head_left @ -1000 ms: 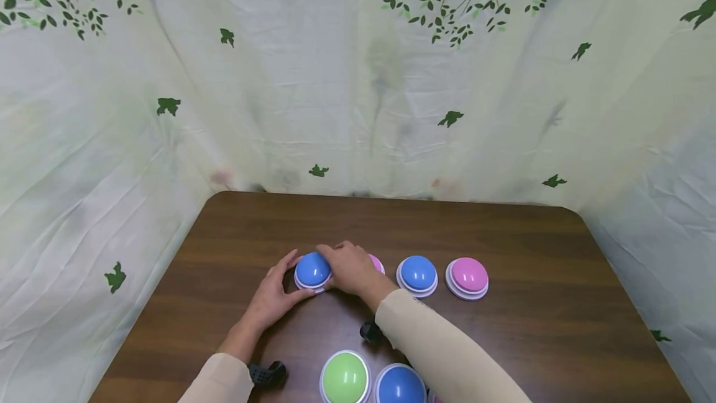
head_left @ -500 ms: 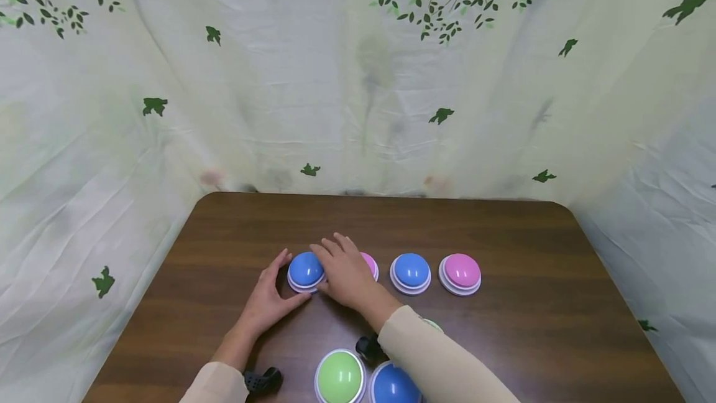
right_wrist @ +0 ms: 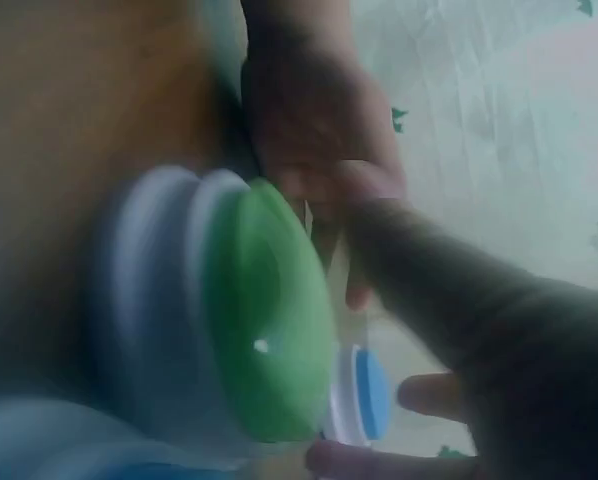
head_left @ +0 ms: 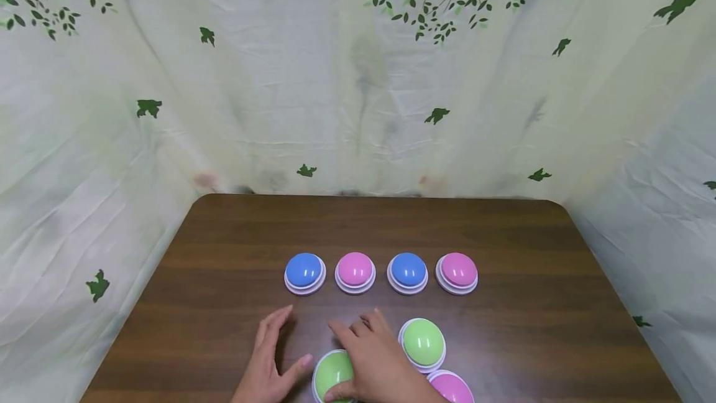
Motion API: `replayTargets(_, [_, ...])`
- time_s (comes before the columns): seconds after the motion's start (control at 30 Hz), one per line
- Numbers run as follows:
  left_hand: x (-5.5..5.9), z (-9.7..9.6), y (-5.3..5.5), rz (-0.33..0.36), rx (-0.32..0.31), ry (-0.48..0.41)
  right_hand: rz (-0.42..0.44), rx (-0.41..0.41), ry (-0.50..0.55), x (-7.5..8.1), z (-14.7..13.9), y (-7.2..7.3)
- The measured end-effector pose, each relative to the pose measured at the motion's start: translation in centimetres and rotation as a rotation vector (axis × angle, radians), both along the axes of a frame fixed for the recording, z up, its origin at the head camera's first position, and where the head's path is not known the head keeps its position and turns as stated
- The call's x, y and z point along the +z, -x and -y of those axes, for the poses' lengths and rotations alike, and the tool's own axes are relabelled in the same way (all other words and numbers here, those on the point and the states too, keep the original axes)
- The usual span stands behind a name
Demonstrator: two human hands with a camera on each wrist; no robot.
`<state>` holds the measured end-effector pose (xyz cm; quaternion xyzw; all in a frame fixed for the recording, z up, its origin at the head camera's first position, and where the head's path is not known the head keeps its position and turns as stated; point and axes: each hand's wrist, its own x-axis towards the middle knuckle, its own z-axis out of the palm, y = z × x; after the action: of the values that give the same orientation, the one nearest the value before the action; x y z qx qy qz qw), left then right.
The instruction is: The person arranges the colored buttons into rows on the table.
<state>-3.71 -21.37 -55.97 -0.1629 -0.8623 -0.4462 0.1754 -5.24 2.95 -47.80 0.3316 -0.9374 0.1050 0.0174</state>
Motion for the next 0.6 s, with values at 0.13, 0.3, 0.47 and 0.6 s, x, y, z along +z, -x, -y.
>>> replayTargets(0.13, [-1.7,-0.7,-1.9,-0.136,-0.146,0.041,-0.046,0.029,-0.05,-1.0,-1.1,-1.3])
replayTargets(0.3, [-3.1,-2.1,-2.7,-0.256,-0.118,0.133,-0.061,0.045,-0.04,-2.0,-1.6,-1.7])
replayTargets(0.47, [-3.1,-3.1,-2.9,-0.276,-0.059,0.105,-0.11,0.072,0.019,-2.5,-1.6,-1.6])
replayTargets(0.6, [-2.7,-2.8,-2.8,-0.269,-0.074,0.087,-0.106,0.097,0.036,-2.3,-1.3,-1.3])
